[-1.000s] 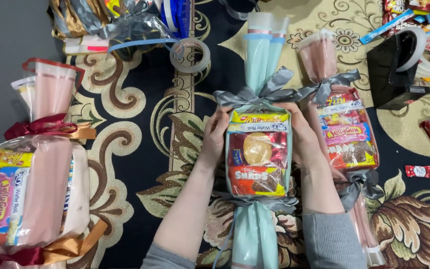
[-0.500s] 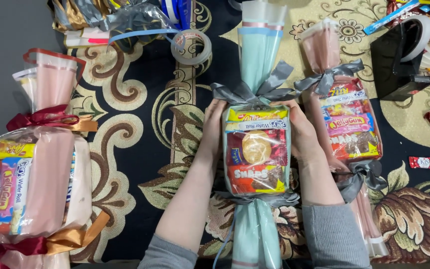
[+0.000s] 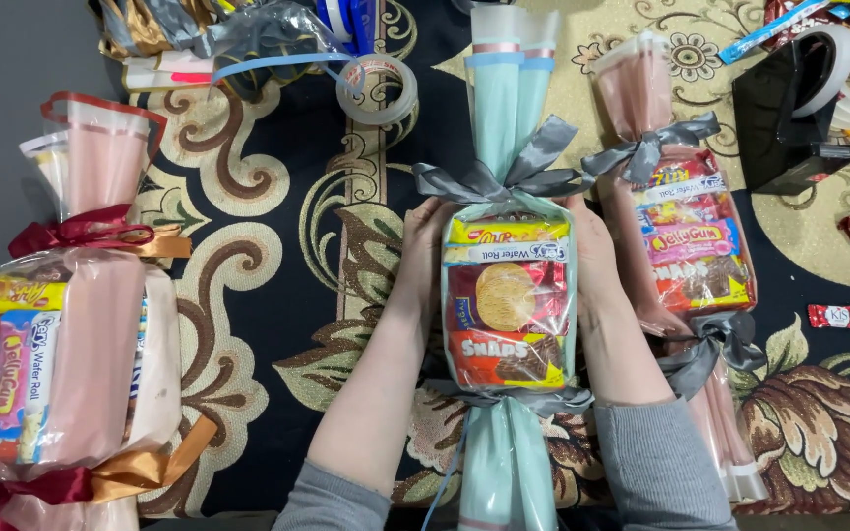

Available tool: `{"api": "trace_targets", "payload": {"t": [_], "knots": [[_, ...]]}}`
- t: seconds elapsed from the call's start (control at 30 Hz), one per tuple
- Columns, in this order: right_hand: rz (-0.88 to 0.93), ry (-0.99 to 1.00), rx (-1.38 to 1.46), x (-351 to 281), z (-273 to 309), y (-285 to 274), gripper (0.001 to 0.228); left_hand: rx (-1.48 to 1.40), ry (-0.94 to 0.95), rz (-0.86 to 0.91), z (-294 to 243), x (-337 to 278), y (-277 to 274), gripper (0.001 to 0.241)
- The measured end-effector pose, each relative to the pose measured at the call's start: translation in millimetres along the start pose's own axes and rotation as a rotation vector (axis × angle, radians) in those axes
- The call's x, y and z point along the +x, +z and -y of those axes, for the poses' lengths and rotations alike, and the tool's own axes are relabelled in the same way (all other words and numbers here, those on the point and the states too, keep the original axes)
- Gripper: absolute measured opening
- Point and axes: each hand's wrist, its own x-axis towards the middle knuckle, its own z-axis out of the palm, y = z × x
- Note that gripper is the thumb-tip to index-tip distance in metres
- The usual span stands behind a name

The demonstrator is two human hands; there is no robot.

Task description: Finishing the presentation of snack bouquets by tying decorative ribbons and adjusting the outer wrapping.

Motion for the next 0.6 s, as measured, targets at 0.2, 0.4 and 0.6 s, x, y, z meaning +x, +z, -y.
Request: {"api": "trace_targets", "payload": {"t": [0.2,0.4,0.6], "knots": [[0.362,-0.176,-0.113,25.8,-16.1,-33.1,0.061,0.056,0.042,-0.014,4.5,8.4,-9.9,0.016],[0.278,-0.222,-0.189,11.7,-12.4,-22.0,0.043,0.011,0.123,0.034,-13.6,-11.4,-1.4,0.017],[0.335,-0.162,-0.137,7.0,-2.4,-12.1,0.049,-0.075,0.149,0.252,2.6,2.1,-3.2,0.024]]}}
